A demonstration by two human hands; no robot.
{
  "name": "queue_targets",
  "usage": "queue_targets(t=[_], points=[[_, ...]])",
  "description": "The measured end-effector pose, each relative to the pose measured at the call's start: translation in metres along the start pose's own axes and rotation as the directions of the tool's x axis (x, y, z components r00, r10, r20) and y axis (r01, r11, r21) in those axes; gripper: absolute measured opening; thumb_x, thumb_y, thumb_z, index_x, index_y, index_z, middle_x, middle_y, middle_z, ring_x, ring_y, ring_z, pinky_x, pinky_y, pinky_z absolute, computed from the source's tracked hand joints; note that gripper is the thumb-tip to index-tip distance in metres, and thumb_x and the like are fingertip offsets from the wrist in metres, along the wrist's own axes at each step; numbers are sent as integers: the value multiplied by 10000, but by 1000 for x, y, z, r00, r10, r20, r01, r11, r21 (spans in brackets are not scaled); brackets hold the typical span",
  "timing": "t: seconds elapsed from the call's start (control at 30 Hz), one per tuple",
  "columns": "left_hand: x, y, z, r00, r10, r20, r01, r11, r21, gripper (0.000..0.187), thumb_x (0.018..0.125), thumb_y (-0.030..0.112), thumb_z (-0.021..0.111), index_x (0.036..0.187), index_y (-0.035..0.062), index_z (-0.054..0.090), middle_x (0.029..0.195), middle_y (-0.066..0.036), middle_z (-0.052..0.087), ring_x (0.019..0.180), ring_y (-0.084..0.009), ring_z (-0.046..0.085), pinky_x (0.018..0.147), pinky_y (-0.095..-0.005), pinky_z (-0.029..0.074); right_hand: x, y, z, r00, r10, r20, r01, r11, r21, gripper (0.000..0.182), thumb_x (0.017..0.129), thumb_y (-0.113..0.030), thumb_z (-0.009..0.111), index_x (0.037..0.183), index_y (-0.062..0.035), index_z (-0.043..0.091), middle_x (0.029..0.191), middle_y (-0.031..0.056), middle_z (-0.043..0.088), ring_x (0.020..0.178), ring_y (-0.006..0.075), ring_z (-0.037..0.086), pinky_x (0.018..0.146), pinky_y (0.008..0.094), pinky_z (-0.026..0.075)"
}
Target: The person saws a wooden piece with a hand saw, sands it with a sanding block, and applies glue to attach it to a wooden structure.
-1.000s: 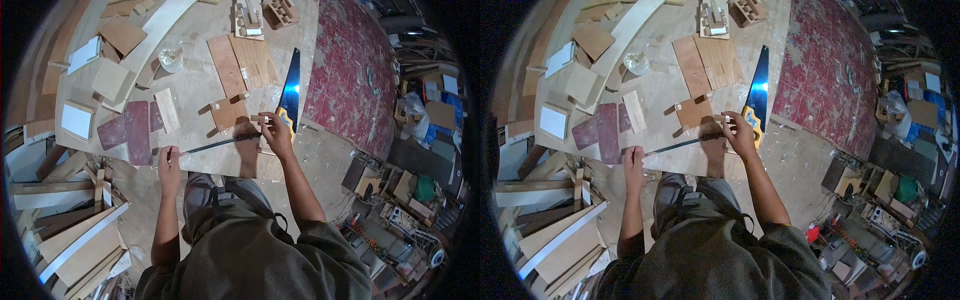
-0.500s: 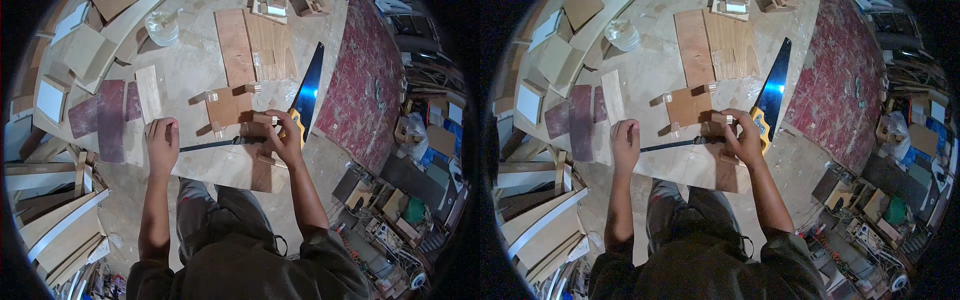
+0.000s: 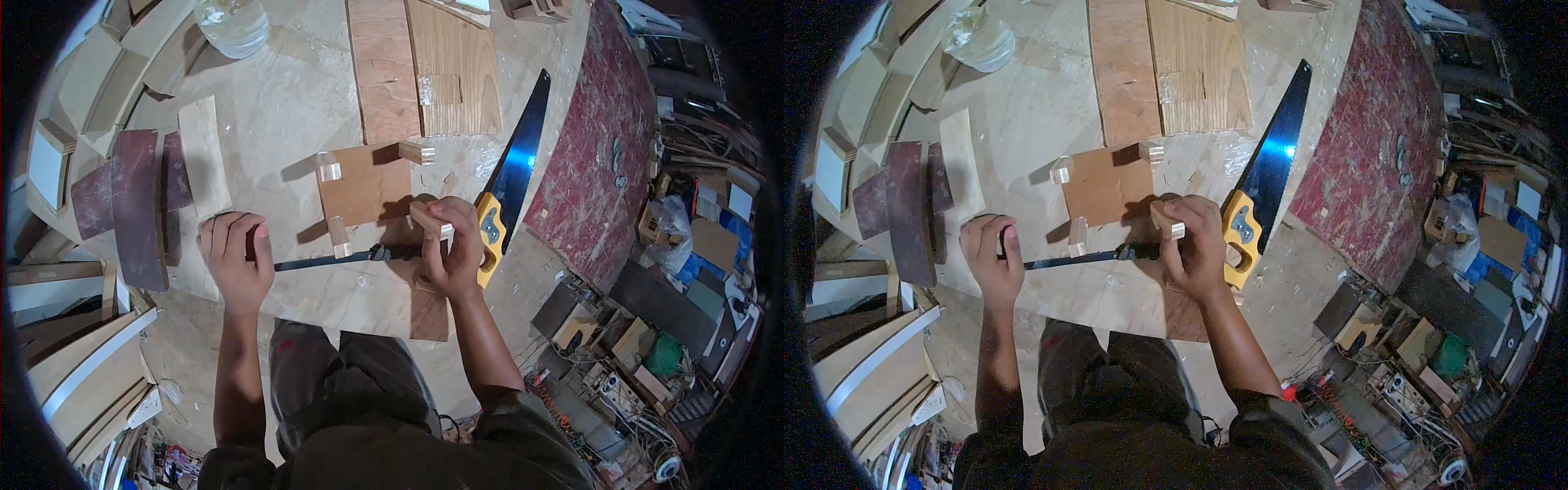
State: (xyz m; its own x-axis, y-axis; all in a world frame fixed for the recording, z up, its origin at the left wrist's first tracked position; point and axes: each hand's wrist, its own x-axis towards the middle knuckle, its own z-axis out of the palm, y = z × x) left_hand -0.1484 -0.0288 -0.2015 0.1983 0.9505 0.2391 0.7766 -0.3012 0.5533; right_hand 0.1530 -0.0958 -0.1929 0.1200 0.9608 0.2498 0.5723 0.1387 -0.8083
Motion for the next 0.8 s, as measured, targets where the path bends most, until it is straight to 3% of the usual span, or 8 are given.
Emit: queue_targets(t=[0.17, 0.23, 0.3, 0.43, 0.6, 0.7, 0.8], points=[[-1, -1, 1, 1000, 13, 26, -13, 1000, 5, 104, 889, 149, 613, 945, 70, 650, 967, -86, 611, 932, -303, 542, 858, -431, 385, 1, -3, 5, 999, -34, 3, 34, 997, -63, 383, 765, 10, 625, 1144, -33, 590, 1087, 168, 624, 1025, 343, 584, 916, 430, 454], [0, -1, 2, 1000, 0, 20, 0, 1000, -3, 107, 888, 147, 611, 939, 62, 650, 965, -87, 610, 927, -302, 538, 863, -432, 385, -1, -2, 6, 995, 95, -37, -94, 995, 22, 375, 773, 4, 625, 1145, -28, 593, 1086, 165, 621, 1027, 340, 583, 924, 430, 450], [-1, -1, 2, 1000, -4, 23, 4, 1000, -6, 106, 889, 145, 609, 936, 58, 648, 964, -90, 610, 924, -302, 537, 863, -430, 385, -1, 1, 5, 993, 112, -39, -110, 993, 42, 368, 782, 1, 621, 1149, -22, 594, 1083, 165, 619, 1027, 335, 582, 929, 424, 448], [0, 2, -1, 999, -1, 39, 2, 1000, -19, 142, 942, 134, 552, 924, 28, 645, 940, -113, 612, 920, -305, 542, 879, -412, 403, -3, 3, 3, 999, 44, -4, -43, 999, 22, 394, 756, 5, 642, 1145, -31, 599, 1093, 160, 618, 1039, 337, 581, 934, 431, 450], [-1, 1, -1, 999, -20, 25, 22, 999, -48, 116, 922, 119, 563, 885, 43, 642, 904, -101, 617, 874, -302, 546, 823, -415, 411, 0, -4, -7, 1000, -9, 30, 11, 998, -62, 415, 734, -2, 675, 1141, -48, 603, 1102, 141, 634, 1063, 341, 581, 941, 447, 452], [-2, 0, 0, 1000, -21, 16, 21, 999, -32, 137, 932, 122, 550, 867, 40, 638, 888, -102, 620, 862, -302, 549, 816, -416, 416, 0, -5, -8, 997, 22, 73, -17, 998, -67, 389, 740, -10, 693, 1116, -56, 606, 1099, 122, 656, 1076, 336, 581, 944, 439, 457], [-1, 1, 1, 1000, -14, 8, 14, 999, -48, 152, 939, 129, 543, 859, 39, 636, 881, -103, 622, 862, -301, 551, 817, -417, 419, -6, -1, -6, 997, 74, 6, -74, 997, 23, 363, 744, -14, 711, 1089, -62, 607, 1111, 109, 673, 1086, 331, 578, 952, 427, 460]])
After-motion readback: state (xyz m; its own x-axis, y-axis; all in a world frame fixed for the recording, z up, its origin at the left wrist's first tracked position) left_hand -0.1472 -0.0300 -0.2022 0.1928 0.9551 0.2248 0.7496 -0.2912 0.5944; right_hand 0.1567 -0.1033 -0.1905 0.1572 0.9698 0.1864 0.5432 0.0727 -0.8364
